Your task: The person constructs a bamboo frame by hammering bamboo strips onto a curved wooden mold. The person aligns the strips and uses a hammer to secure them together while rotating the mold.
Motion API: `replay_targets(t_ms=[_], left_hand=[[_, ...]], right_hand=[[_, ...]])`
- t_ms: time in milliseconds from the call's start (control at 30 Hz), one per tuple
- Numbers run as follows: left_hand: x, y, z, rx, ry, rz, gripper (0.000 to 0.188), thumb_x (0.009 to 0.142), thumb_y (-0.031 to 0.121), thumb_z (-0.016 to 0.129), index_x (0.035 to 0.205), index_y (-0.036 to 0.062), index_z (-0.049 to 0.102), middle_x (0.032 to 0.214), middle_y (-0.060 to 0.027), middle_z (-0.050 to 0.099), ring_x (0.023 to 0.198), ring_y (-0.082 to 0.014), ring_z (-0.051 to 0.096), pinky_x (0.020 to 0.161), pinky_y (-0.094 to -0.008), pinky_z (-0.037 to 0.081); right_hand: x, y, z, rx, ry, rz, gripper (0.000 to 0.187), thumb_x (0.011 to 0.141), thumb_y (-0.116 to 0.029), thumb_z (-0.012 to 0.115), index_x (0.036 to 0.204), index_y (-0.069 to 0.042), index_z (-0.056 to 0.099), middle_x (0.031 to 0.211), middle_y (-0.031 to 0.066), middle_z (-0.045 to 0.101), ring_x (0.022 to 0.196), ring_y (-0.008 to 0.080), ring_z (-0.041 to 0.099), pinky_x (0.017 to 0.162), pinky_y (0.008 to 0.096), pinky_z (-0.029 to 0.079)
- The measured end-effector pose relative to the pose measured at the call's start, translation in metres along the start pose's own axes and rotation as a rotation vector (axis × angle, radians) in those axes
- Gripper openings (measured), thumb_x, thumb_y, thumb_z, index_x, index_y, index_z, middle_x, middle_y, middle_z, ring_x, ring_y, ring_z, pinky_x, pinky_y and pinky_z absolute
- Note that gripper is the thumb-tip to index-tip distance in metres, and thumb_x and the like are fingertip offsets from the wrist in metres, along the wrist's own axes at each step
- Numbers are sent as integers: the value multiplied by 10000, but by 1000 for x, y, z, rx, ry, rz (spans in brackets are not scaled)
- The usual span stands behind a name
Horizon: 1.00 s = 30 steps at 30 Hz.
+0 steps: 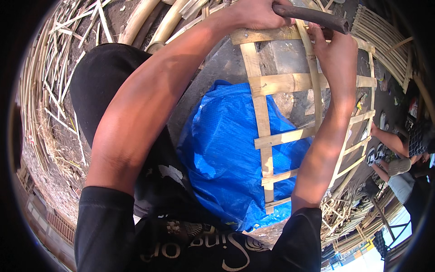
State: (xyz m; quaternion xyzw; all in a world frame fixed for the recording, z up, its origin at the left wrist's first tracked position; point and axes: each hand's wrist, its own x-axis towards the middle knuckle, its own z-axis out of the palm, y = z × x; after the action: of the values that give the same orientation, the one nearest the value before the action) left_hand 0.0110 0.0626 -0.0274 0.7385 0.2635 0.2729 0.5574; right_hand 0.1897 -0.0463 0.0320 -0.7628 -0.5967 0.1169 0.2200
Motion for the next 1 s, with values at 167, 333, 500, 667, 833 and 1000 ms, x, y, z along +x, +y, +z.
replay_targets(t_ms=[167,333,500,667,833,1000], left_hand=[[3,-1,4,53,23,52,201,754,107,581,840,16,739,796,-253,700,787,-376,709,718,-446,535],[0,-8,4,83,80,66,207,740,88,590,853,19,750,825,-267,701,831,-384,717,735,-463,538],[5,-13,8,89,106,69,201,725,79,587,827,-1,740,806,-277,693,817,-396,716,725,-472,537],[5,-12,6,131,74,19,194,712,97,591,787,-21,725,774,-284,685,778,-419,708,706,-480,536],[5,-8,6,60,76,-7,193,711,135,635,781,-10,742,732,-255,692,724,-350,718,686,-451,539],[7,-9,4,55,63,-66,189,714,166,685,783,6,759,703,-218,700,685,-290,713,669,-421,540]], right_hand=[[9,-6,-17,90,-122,105,199,1005,-120,633,1102,39,706,973,109,753,881,182,743,752,310,639],[11,7,-1,187,-105,101,196,1000,-126,647,1095,33,708,942,97,750,876,167,740,738,304,628],[8,3,5,169,-20,97,166,975,-99,663,1068,29,715,899,105,760,820,175,752,717,310,609],[10,9,11,59,22,-18,149,933,-84,693,1025,30,718,844,134,764,774,202,765,694,328,586],[4,3,17,-54,81,-88,146,927,-95,703,997,33,722,836,150,760,778,227,766,702,340,572],[-4,-15,20,-164,149,-141,156,934,-94,682,1008,35,726,856,211,738,801,328,749,723,382,558]])
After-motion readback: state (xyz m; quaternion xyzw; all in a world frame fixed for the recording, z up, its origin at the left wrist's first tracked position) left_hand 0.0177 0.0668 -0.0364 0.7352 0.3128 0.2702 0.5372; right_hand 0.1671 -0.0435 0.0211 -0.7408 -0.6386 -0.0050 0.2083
